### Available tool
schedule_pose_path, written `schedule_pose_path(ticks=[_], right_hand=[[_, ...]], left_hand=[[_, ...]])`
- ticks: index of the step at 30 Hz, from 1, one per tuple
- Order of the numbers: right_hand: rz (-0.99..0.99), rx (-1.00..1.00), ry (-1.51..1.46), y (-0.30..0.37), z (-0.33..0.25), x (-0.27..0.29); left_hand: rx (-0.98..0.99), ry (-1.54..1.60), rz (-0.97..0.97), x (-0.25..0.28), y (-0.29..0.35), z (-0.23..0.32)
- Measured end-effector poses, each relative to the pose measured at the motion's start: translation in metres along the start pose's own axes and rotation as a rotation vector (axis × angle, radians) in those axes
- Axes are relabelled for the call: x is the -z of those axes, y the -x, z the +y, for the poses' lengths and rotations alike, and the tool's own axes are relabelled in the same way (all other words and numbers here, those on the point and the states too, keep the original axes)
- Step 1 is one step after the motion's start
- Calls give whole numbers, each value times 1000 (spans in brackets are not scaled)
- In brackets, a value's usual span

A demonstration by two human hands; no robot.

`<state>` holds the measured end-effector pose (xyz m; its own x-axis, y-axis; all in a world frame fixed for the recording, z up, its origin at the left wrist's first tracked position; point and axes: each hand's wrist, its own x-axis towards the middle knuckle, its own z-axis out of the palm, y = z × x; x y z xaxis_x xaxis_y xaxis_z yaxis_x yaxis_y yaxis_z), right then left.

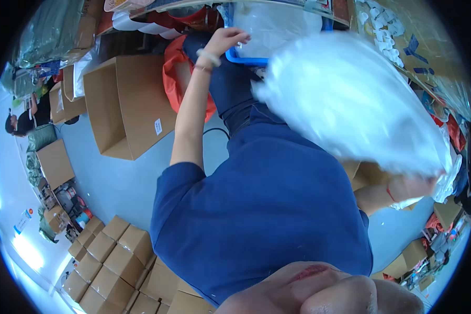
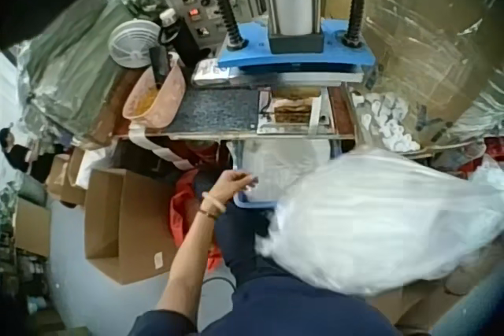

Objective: The person is using a heat-sealing machine to seal small items inside plastic bags.

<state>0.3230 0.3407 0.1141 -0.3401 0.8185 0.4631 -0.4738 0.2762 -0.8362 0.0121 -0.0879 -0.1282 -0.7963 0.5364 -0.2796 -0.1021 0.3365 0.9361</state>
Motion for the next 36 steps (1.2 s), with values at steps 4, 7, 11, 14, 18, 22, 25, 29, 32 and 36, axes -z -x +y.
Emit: schedule_pose_path(ticks=[4, 7, 11, 14, 18, 22, 25, 29, 32, 36], right_hand=[[105, 265, 38, -38, -64, 49], [177, 373, 112, -56, -97, 73], [147, 383, 689, -55, -61, 100], [236, -108, 793, -31, 25, 130], [-2, -618, 825, 23, 108, 198], [-771, -429, 1636, 72, 139, 249], [-1128, -423, 1932, 66, 139, 219], [-1057, -530, 1521, 31, 132, 81], [-1208, -118, 1321, 39, 138, -28], [-1458, -334, 762, 61, 172, -111]], left_hand=[[83, -201, -114, -43, -80, -49], [39, -576, -210, -75, -124, -86], [136, -848, -409, -109, -153, -128], [217, -1029, -641, -124, -157, -147], [375, -1095, -804, -136, -158, -157], [156, -1146, -779, -140, -168, -159], [179, -1011, -602, -139, -174, -162], [182, -958, -399, -133, -175, -167], [69, -941, -419, -124, -170, -169], [127, -772, -478, -103, -167, -162]])
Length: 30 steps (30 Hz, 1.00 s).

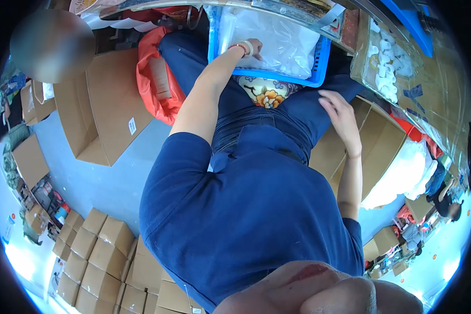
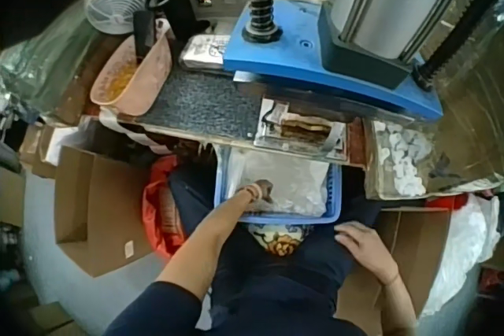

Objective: The person is using a heat-sealing machine to seal small items inside plastic bags.

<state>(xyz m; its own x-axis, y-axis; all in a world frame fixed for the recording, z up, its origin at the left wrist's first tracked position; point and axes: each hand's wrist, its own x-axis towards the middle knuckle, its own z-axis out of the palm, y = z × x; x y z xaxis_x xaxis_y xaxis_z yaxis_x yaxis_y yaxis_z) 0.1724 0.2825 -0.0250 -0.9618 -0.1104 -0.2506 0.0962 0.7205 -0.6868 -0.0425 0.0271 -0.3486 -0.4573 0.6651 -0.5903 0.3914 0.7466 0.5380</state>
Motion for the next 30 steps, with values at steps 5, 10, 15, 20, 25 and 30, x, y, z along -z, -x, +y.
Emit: schedule_pose_path(ticks=[5, 10, 15, 20, 25, 30], right_hand=[[-235, -28, -251, -100, 25, -64], [-173, -110, -114, -183, 82, -143], [-26, 103, 372, -202, 110, -183], [-33, -99, 384, -224, 94, -165], [389, 47, -257, -216, 67, -161], [448, 223, 357, -207, 63, -154]], left_hand=[[108, 224, 30, 19, 19, -1], [182, 131, 187, 23, 37, 14], [38, 121, 159, 42, 53, 18], [-134, 787, 538, 79, 83, 18], [-4, 792, 670, 111, 114, 55], [-225, 616, 652, 127, 145, 91]])
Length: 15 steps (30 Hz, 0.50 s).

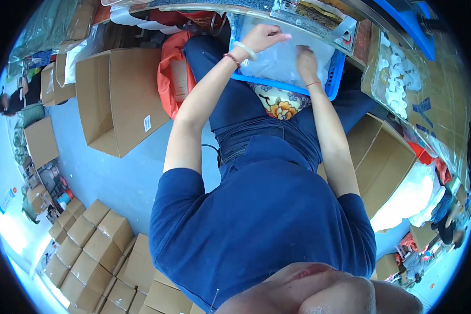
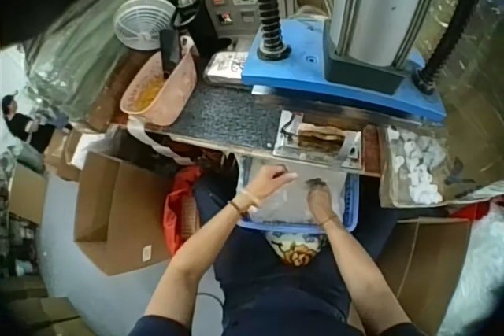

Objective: The person is using a heat-sealing machine to seal small items inside plastic bags.

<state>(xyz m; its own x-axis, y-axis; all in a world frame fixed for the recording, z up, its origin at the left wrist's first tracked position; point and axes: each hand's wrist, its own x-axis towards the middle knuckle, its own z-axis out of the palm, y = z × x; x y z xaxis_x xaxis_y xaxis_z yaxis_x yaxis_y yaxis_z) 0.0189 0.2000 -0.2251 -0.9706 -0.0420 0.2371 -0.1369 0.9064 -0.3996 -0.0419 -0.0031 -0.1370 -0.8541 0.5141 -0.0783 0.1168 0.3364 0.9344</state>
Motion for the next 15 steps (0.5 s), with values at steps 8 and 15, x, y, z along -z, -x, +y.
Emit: schedule_pose_path(ticks=[8, 15], right_hand=[[83, -247, -498, 48, -20, 96], [129, -410, -841, 70, -63, 162]], left_hand=[[-289, -1110, 614, 72, 68, -33], [64, 891, 586, 42, 73, -6]])
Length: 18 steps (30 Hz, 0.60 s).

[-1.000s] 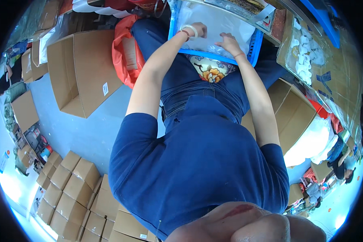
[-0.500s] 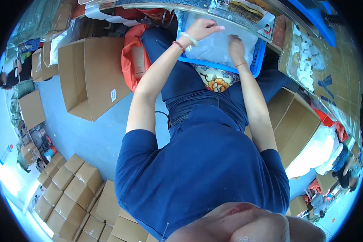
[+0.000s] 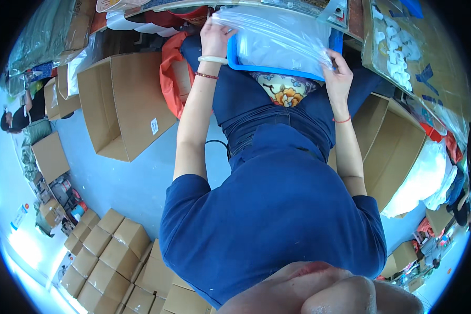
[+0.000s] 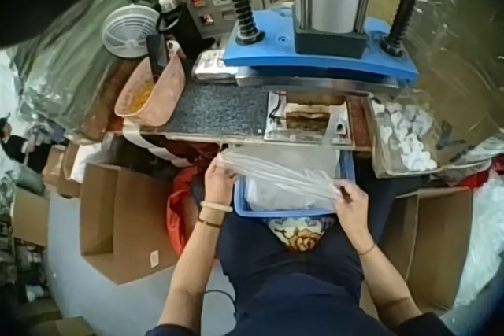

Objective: The person is using a heat-sealing machine to seal small items inside plastic bags.

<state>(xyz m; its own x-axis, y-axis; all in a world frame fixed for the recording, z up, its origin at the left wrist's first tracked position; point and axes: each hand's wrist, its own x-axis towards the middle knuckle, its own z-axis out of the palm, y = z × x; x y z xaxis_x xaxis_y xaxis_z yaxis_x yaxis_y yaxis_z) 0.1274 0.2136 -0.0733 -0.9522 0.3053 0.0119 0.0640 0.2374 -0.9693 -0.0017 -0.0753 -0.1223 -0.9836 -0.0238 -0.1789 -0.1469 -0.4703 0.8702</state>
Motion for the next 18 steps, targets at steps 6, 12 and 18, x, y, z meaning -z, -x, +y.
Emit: schedule_pose_path(ticks=[6, 12, 18], right_hand=[[70, 505, 843, 4, -20, 42], [242, 468, 850, 17, 0, 68], [570, 437, 817, 31, 3, 90]], left_hand=[[-156, 23, -179, -15, 10, 59], [-512, -1328, -476, 13, 51, 108], [-963, -1586, -102, 53, 42, 104]])
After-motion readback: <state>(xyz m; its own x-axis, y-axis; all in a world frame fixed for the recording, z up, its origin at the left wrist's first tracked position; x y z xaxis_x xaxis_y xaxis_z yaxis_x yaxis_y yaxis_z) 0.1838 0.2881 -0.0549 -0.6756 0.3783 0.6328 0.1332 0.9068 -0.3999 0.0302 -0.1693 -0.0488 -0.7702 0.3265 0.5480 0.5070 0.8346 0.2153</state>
